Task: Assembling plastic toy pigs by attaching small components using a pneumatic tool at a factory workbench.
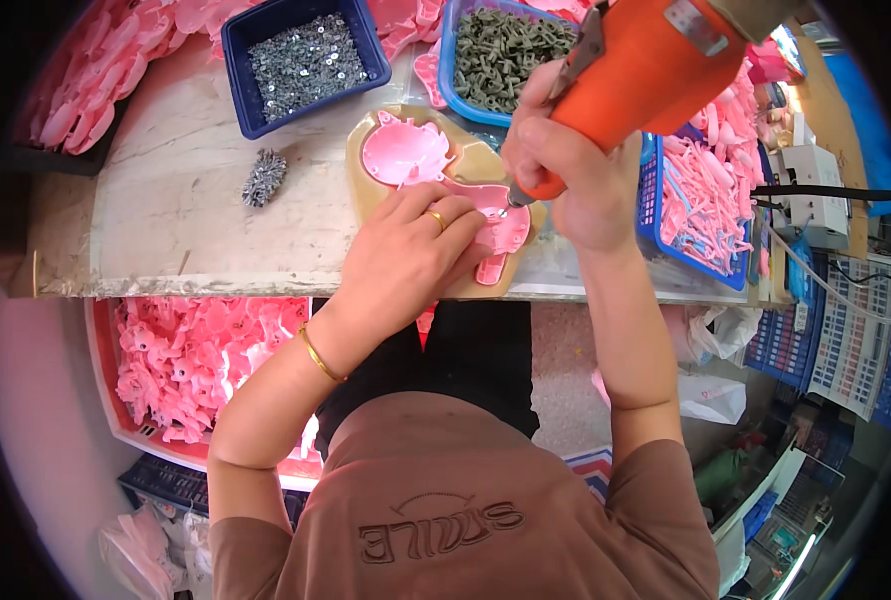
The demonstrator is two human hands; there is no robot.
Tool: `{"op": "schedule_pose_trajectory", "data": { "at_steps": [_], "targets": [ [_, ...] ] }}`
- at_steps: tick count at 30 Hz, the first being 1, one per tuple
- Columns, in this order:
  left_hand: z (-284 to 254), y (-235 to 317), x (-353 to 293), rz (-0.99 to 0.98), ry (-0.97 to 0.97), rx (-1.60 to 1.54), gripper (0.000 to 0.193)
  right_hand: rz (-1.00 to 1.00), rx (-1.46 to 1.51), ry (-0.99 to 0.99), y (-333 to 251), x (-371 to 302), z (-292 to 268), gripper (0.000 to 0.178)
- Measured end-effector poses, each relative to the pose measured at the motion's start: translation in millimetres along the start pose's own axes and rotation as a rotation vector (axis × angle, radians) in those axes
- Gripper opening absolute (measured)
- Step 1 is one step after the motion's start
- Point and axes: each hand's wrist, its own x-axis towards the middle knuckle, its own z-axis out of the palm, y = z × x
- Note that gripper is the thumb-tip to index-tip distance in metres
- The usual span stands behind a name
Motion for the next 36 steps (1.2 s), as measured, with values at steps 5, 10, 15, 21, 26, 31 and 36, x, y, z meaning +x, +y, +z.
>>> {"op": "schedule_pose_trajectory", "data": {
  "at_steps": [5, 10, 15, 21, 26, 31, 36],
  "targets": [
    [-0.9, 2.3, 0.7, -0.013, 0.001, 0.004, 0.024, -0.090, -0.068, 0.038, 8.2, -5.5, 0.6, 0.011],
    [-3.4, 1.5, 1.9, -0.014, -0.007, 0.004, 0.024, -0.098, -0.091, 0.084, 10.6, -6.1, 7.5, 0.012],
    [-1.2, 1.1, 2.8, -0.013, -0.012, -0.033, 0.024, -0.062, -0.059, 0.074, 3.5, -1.6, 9.2, 0.021],
    [-11.3, 3.4, 0.5, 0.031, -0.008, -0.001, 0.025, -0.181, -0.159, -0.206, -54.2, 30.1, 43.3, 0.054],
    [-21.8, 1.6, -9.9, -0.016, -0.010, 0.006, 0.028, -0.334, -0.268, -0.115, -66.1, 51.1, 55.8, 0.042],
    [-19.8, 2.1, -18.7, -0.040, 0.013, 0.002, 0.035, -0.602, -0.644, 0.431, -130.8, 80.6, 9.1, 0.043],
    [-20.7, 0.1, -27.0, -0.102, -0.039, 0.056, 0.040, -0.496, -0.295, -0.021, -124.8, 165.3, -27.9, 0.052]
  ]
}}
